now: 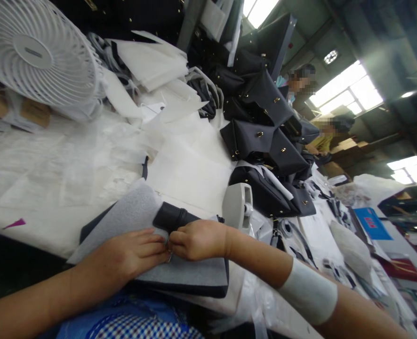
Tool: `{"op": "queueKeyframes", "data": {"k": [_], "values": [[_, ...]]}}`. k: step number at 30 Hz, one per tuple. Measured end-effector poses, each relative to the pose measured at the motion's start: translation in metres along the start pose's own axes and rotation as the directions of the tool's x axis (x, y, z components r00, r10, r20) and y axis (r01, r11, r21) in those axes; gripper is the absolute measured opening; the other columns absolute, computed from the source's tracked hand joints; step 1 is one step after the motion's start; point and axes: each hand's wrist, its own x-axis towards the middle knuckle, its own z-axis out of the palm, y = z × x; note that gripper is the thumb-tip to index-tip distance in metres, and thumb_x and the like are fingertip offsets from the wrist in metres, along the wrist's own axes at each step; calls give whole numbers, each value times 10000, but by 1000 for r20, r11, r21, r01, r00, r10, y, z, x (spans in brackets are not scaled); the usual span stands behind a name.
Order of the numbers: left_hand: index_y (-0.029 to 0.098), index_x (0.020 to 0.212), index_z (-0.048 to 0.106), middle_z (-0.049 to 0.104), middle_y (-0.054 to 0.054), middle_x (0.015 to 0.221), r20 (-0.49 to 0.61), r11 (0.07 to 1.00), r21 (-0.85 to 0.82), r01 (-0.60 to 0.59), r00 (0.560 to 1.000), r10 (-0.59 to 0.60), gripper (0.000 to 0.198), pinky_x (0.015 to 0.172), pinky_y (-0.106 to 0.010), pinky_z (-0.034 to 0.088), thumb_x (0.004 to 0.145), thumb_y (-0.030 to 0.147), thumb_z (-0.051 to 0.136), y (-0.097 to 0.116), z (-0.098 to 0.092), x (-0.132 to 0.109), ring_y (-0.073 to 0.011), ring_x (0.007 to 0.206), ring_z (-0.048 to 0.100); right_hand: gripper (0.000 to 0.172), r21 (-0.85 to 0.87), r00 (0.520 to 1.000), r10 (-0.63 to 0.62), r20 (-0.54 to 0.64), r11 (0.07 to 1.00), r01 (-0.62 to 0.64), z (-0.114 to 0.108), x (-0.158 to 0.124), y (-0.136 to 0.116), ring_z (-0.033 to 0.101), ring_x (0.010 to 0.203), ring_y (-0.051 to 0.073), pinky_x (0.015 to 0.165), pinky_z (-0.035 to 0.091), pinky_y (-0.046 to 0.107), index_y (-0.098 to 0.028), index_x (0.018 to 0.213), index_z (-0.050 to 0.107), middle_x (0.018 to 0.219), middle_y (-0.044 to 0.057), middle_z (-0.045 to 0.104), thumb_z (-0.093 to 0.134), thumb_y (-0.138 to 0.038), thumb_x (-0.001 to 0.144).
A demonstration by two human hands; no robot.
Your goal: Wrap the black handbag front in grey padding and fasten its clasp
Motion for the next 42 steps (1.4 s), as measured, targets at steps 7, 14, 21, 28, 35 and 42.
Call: {"op": "queueKeyframes", "data": {"k": [7, 14, 21, 28, 35, 42], "values": [[247, 1293, 659, 764, 15, 1218, -7, 986, -145, 81, 997, -83, 458, 1261, -322, 295, 1015, 20, 374, 4, 8, -13, -117, 1190, 670, 205, 39, 995, -14, -99, 999, 18, 8, -7, 5, 649, 763, 158, 584, 480, 275, -126, 1022, 685, 968, 51, 699, 502, -205, 1070], [243, 1281, 671, 757, 1, 1247, 11, 985, -149, 92, 996, -92, 449, 1272, -320, 270, 1018, 26, 379, 3, 9, -15, -119, 1218, 663, 239, 44, 993, -8, -115, 999, 13, 10, -6, 6, 639, 766, 160, 620, 493, 280, -149, 958, 687, 950, 42, 700, 481, -189, 1071], [245, 1254, 690, 767, 11, 1218, -4, 979, -171, 111, 994, -113, 443, 1259, -310, 301, 1015, 24, 390, 4, 11, -14, -118, 1175, 685, 281, 73, 986, 22, -163, 997, -10, 16, -5, 4, 620, 746, 173, 641, 504, 285, -133, 912, 671, 853, 52, 656, 459, -206, 1081], [250, 1272, 677, 759, 5, 1222, 27, 975, -181, 126, 992, -123, 414, 1256, -324, 302, 1053, 81, 369, 5, 11, -12, -118, 1176, 678, 135, 479, 880, 405, -247, 841, -252, 26, -13, -18, 681, 849, 153, 750, 565, 232, -123, 1067, 664, 1012, 89, 702, 557, -194, 1025], [240, 1231, 687, 772, -7, 1174, 28, 988, -121, 100, 995, -97, 369, 1206, -312, 385, 1038, 81, 416, 6, 2, -4, -138, 1108, 708, 68, 720, 789, 577, -211, 638, -274, 17, -11, -38, 691, 872, 170, 797, 568, 243, -144, 951, 669, 972, 96, 712, 604, -128, 936], [264, 1208, 695, 772, 5, 1172, 18, 977, -177, 120, 993, -118, 360, 1190, -316, 416, 991, 58, 494, 6, 0, -2, -143, 1075, 724, 130, 850, 723, 681, -112, 443, -286, 7, -2, -54, 663, 778, 128, 752, 532, 193, -177, 830, 646, 859, 17, 685, 625, -50, 848]]}}
